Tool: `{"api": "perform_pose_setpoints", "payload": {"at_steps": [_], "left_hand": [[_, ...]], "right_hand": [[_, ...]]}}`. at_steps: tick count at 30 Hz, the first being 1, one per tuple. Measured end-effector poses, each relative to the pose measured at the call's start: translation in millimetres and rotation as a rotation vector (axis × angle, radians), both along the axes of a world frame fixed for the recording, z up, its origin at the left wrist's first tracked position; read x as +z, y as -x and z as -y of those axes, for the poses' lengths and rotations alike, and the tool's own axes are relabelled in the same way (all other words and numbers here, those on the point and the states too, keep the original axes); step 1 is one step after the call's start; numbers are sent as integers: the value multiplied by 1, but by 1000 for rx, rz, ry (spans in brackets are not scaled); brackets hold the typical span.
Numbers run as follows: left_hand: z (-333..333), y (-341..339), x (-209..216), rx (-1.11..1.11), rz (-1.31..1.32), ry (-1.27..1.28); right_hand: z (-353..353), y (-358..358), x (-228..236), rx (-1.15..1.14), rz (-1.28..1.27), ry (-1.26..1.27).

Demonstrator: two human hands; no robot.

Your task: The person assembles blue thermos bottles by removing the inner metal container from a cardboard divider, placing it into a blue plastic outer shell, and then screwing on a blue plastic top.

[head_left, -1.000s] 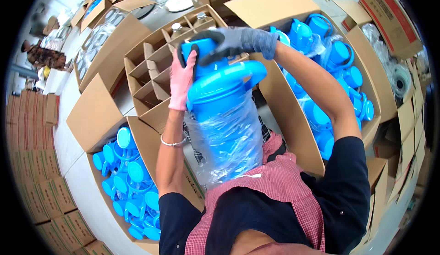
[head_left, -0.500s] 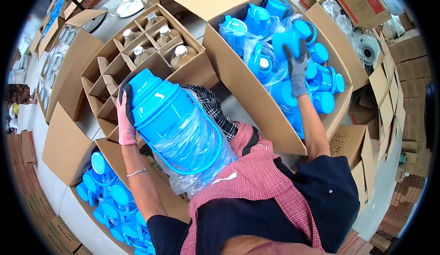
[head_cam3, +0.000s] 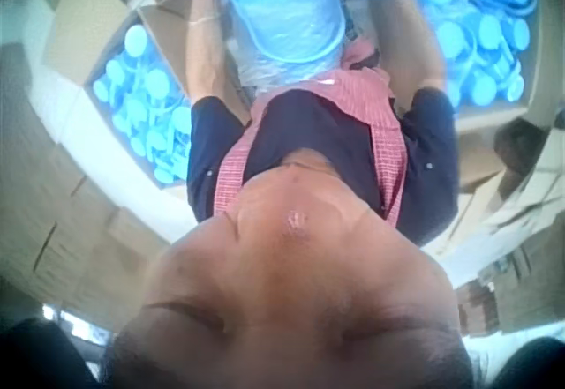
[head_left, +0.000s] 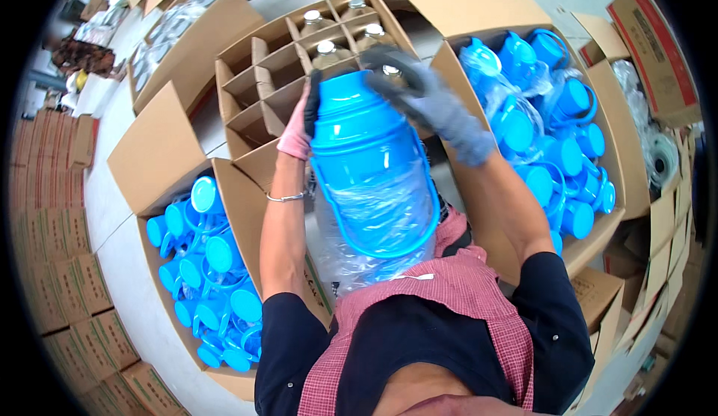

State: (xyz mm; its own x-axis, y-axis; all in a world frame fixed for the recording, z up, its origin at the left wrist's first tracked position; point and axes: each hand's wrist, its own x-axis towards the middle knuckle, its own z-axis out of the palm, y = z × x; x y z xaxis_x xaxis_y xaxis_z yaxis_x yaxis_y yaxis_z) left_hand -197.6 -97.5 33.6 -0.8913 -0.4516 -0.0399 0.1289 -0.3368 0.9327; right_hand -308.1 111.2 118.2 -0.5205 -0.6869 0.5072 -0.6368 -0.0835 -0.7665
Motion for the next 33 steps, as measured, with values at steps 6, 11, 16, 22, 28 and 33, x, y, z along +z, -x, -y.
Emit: {"api": "perform_pose_setpoints", "payload": {"at_steps": [6, 11, 16, 22, 28, 33], "left_hand": [[12, -36, 76, 5, 256, 156], [-9, -24, 44, 143, 5, 1088], [26, -35, 28, 165, 14, 477], [29, -29, 47, 44, -45, 13], [28, -20, 29, 23, 142, 447], [43, -12, 42, -100, 149, 140]], "right_hand": [[19, 66, -53, 147, 243, -383], [52, 9, -31, 147, 217, -172], [38, 47, -50, 207, 332, -255], [18, 100, -80, 64, 15, -541], [61, 50, -29, 215, 416, -340], [55, 61, -40, 377, 589, -369]]}}
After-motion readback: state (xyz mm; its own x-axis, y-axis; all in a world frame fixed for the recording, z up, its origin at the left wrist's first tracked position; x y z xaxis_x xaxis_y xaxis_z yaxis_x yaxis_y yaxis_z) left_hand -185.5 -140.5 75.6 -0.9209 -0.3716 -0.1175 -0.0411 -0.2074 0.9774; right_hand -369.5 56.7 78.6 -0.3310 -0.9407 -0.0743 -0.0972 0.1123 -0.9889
